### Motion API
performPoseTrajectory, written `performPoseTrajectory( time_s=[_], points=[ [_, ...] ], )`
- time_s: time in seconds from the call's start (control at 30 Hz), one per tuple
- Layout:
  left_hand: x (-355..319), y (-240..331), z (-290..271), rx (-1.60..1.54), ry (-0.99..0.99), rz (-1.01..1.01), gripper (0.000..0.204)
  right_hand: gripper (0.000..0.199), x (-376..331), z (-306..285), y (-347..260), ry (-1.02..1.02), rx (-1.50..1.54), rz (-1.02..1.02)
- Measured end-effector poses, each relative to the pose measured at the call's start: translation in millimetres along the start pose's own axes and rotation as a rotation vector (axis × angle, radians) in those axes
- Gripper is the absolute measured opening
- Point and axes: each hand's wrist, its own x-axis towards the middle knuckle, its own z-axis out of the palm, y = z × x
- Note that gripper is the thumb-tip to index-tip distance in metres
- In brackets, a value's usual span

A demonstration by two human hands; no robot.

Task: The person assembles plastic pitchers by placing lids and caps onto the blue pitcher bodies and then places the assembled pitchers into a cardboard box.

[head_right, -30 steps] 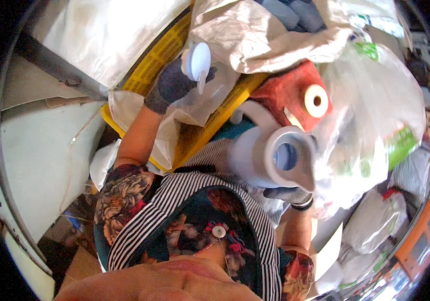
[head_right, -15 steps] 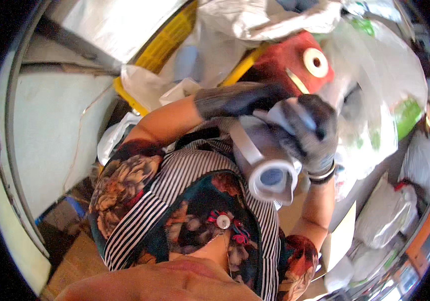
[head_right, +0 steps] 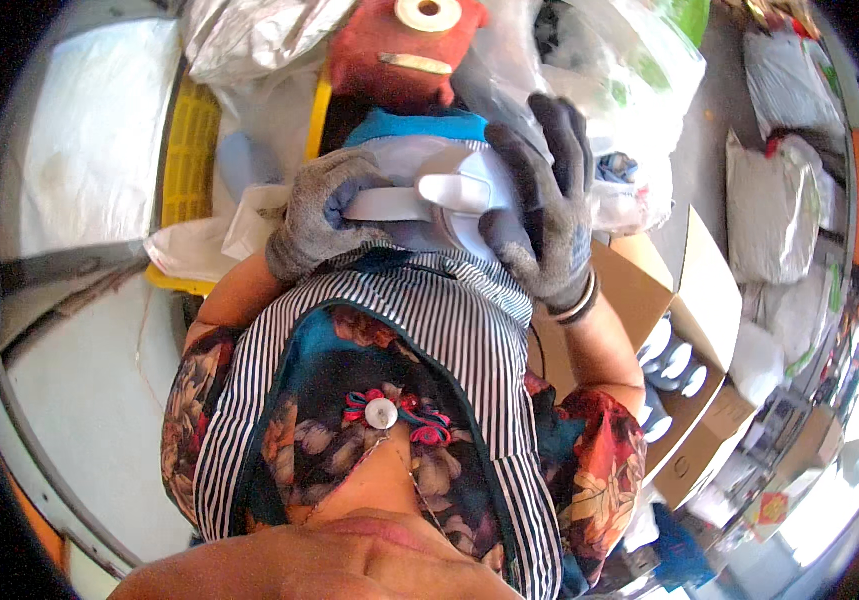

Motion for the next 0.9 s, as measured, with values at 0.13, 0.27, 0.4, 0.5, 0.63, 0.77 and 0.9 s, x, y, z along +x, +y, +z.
performPoseTrajectory(
  time_s=[0.13, 0.27, 0.4, 0.5, 0.63, 0.77, 0.9],
  points=[
    [44.6, 4.7, 10.3, -0.015, -0.117, 0.082, 0.073, 0.093, -5.7, -50.6, 9.6, -0.068, -0.076, -0.359],
    [64.0, 44.3, 6.0, 0.015, -0.101, 0.207, 0.048, 0.063, -21.4, -33.7, 0.0, 0.389, -0.402, -0.156],
    [80.6, 86.5, 77.8, 0.406, 0.049, 0.480, 0.034, 0.090, -60.0, -17.1, -3.9, 0.782, -0.129, 0.533],
    [107.0, 85.6, 68.8, 0.134, -0.259, 0.407, 0.035, 0.088, -99.2, -49.3, -15.2, 0.632, -0.274, 0.261],
    [129.5, 76.0, 25.0, -0.131, -0.374, 0.354, 0.034, 0.063, -67.6, -67.8, -33.2, 0.358, -0.389, -0.319],
    [114.3, 117.1, 91.8, 0.455, 0.044, 0.730, 0.022, 0.055, -43.0, -58.2, -0.1, 0.926, -0.216, 0.513],
    [171.0, 93.3, 31.9, -0.077, -0.272, 0.329, 0.029, 0.078, -43.7, -90.1, -23.4, 0.562, -0.324, 0.327]
  ],
)
